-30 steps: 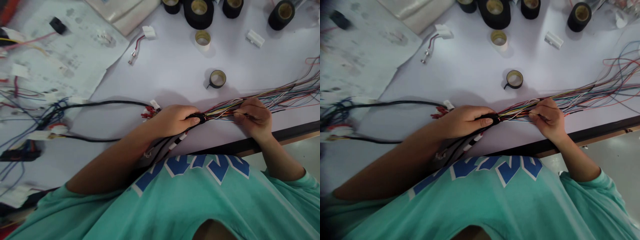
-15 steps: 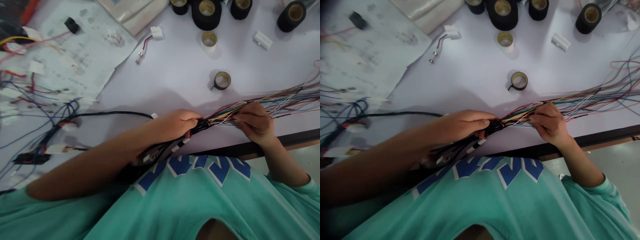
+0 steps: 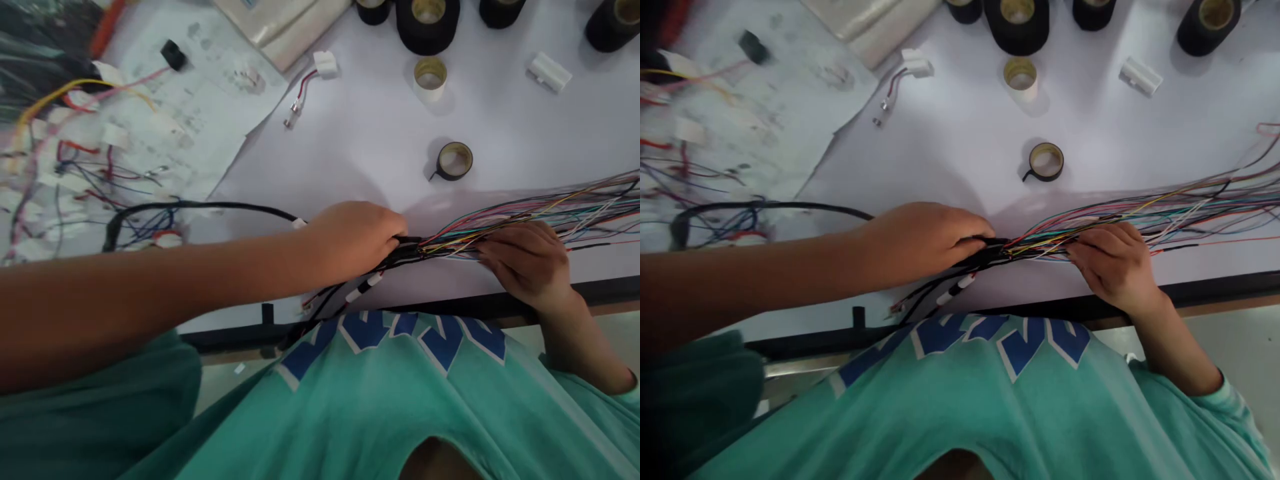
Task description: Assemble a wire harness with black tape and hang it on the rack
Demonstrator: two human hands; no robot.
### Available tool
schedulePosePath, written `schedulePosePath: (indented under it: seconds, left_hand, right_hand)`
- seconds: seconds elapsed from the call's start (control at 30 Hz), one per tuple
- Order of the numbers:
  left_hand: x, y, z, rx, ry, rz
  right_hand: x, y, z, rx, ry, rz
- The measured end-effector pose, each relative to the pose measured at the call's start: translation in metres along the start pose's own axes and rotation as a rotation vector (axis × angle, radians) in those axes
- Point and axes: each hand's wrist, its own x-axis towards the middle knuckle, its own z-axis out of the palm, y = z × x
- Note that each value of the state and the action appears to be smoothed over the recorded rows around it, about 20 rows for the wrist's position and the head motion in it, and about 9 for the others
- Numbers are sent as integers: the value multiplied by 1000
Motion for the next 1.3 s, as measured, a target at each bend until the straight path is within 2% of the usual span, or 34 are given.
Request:
schedulePosePath:
  seconds: [0.1,0.33,0.6,0.77,1.0,1.13,1.23,1.3]
  left_hand:
    - [-6,4,3,157,50,-21]
    - [-14,7,22,332,235,-59]
    - [-12,2,41,347,450,-31]
    - [-12,-2,46,368,496,-40]
    - [-7,2,48,449,633,51]
    - [3,-1,39,411,581,99]
    - [10,-8,31,383,439,144]
    - [13,-14,27,338,347,234]
  right_hand:
    - [1,0,2,-12,-25,22]
    - [0,1,7,-38,-104,139]
    - [-3,0,12,-112,-75,224]
    - [-5,1,11,-138,-70,201]
    - [-6,13,9,-203,-8,14]
    - [-6,15,10,-205,-58,44]
    - [-4,14,13,-195,-27,22]
    - [-2,14,15,-184,5,8]
